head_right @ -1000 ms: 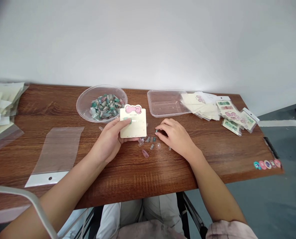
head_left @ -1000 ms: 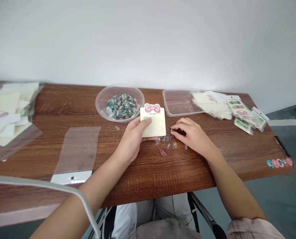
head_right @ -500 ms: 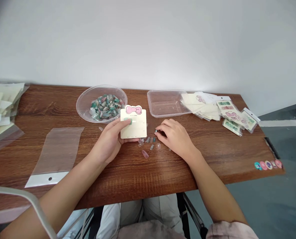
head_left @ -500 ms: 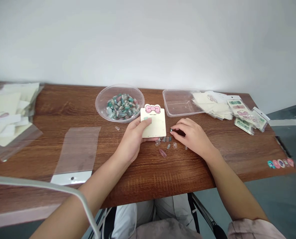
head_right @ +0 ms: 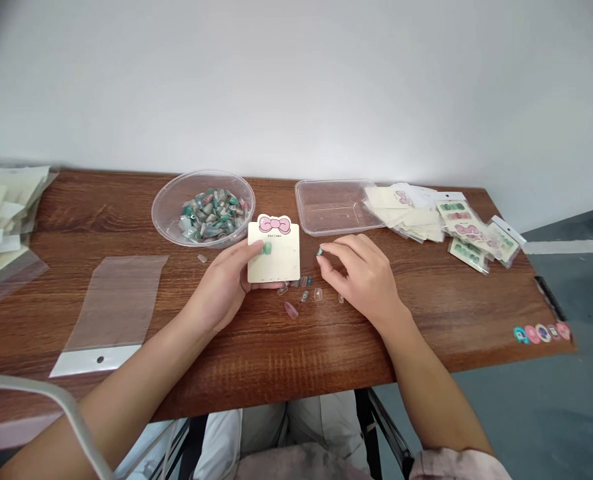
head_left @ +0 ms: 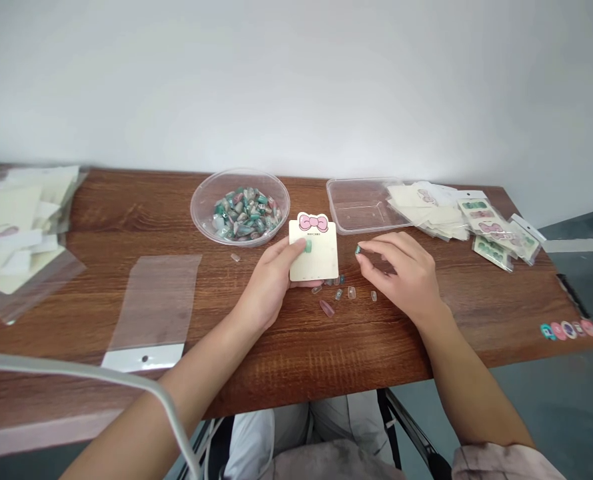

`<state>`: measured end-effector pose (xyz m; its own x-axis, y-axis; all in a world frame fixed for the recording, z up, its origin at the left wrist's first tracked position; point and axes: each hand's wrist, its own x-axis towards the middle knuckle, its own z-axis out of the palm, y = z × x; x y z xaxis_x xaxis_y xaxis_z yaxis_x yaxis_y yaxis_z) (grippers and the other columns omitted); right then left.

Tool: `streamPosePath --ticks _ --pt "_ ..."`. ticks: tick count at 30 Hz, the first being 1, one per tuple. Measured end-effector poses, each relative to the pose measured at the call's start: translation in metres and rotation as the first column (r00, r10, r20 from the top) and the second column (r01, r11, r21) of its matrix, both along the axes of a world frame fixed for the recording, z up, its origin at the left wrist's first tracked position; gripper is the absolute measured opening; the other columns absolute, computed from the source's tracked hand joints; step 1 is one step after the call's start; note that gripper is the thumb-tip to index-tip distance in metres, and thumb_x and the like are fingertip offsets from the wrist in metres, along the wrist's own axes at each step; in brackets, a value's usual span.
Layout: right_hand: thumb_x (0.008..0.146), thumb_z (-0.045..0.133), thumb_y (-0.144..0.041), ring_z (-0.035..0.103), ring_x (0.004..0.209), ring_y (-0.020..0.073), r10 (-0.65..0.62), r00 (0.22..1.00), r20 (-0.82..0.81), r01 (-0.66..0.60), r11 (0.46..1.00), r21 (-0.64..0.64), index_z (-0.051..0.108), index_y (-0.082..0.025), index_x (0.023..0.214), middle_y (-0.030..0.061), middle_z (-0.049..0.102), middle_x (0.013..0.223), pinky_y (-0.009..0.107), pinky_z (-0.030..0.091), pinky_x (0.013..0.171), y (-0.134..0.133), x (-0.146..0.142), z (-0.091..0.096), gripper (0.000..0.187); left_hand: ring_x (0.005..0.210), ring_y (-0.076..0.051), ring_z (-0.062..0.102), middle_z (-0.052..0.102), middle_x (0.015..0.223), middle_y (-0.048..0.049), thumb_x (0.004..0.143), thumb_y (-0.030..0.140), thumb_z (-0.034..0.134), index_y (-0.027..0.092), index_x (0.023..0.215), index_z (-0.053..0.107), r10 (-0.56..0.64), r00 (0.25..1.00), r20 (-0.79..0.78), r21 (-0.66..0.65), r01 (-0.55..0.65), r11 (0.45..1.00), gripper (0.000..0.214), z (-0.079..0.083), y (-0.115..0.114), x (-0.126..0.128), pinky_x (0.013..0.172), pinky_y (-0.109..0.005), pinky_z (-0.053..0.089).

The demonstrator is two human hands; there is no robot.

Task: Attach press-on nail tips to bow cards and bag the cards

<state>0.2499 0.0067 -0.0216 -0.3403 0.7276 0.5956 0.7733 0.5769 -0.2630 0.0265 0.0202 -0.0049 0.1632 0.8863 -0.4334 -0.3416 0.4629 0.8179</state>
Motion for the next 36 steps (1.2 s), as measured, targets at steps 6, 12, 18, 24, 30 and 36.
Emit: streamPosePath --ticks 6,12,18,24,30,36 --pt "0.097 0.066 -0.02 0.066 0.074 0.0201 0.116 0.992 0.05 -0.12 0.99 0.072 0.075 -0.026 0.104 0.0053 0.077 0.088 0.037 0.055 0.067 -0.009 -0.011 0.005 0.013 0.09 -0.028 0.075 0.079 0.109 -0.0122 0.085 0.041 0.074 0.015 0.115 0.077 -0.124 0.992 0.012 0.014 0.123 0.992 0.04 -0.005 -0.011 0.005 0.059 -0.032 0.064" --pt "0.099 0.065 -0.02 0.055 0.065 0.0172 0.133 0.981 0.14 -0.156 0.975 0.161 0.075 -0.023 0.102 0.0017 0.071 0.074 0.034 0.047 0.062 -0.009 -0.018 0.003 0.011 0.08 -0.024 0.071 0.078 0.099 -0.0103 0.087 0.049 0.073 0.015 0.11 0.079 -0.232 0.973 0.011 0.049 0.231 0.972 0.042 -0.01 -0.019 0.01 0.058 -0.03 0.061" --pt "0.096 0.07 -0.017 0.054 0.063 0.0166 0.142 0.981 0.135 -0.167 0.964 0.206 0.073 -0.018 0.101 0.0012 0.069 0.071 0.034 0.043 0.059 -0.006 -0.02 0.002 0.006 0.081 -0.022 0.068 0.076 0.098 -0.0084 0.089 0.05 0.071 0.015 0.113 0.077 -0.251 0.968 0.014 0.06 0.25 0.966 0.043 -0.013 -0.019 0.009 0.06 -0.029 0.06" --pt "0.097 0.069 -0.018 0.053 0.062 0.016 0.126 0.98 0.154 -0.157 0.964 0.214 0.074 -0.018 0.101 0.0006 0.071 0.071 0.034 0.042 0.059 -0.007 -0.021 0.0 0.006 0.08 -0.022 0.068 0.075 0.092 -0.0074 0.085 0.051 0.075 0.014 0.107 0.078 -0.241 0.97 0.03 0.044 0.24 0.97 0.043 -0.013 -0.019 0.01 0.06 -0.029 0.059" --pt "0.096 0.07 -0.016 0.055 0.062 0.0162 0.142 0.982 0.127 -0.164 0.968 0.188 0.074 -0.016 0.099 0.0019 0.072 0.072 0.033 0.044 0.059 -0.006 -0.021 0.0 0.005 0.081 -0.022 0.068 0.075 0.093 -0.0084 0.084 0.051 0.076 0.014 0.107 0.078 -0.24 0.97 0.051 0.041 0.238 0.97 0.043 -0.012 -0.02 0.01 0.061 -0.03 0.06" --pt "0.098 0.069 -0.016 0.055 0.063 0.0158 0.162 0.984 0.08 -0.172 0.976 0.132 0.074 -0.017 0.1 0.0019 0.071 0.073 0.033 0.045 0.06 -0.006 -0.021 -0.001 0.006 0.081 -0.021 0.066 0.076 0.089 -0.0053 0.077 0.032 0.078 0.016 0.105 0.077 -0.278 0.959 0.052 0.061 0.275 0.96 0.032 -0.014 -0.02 0.007 0.068 -0.032 0.061"
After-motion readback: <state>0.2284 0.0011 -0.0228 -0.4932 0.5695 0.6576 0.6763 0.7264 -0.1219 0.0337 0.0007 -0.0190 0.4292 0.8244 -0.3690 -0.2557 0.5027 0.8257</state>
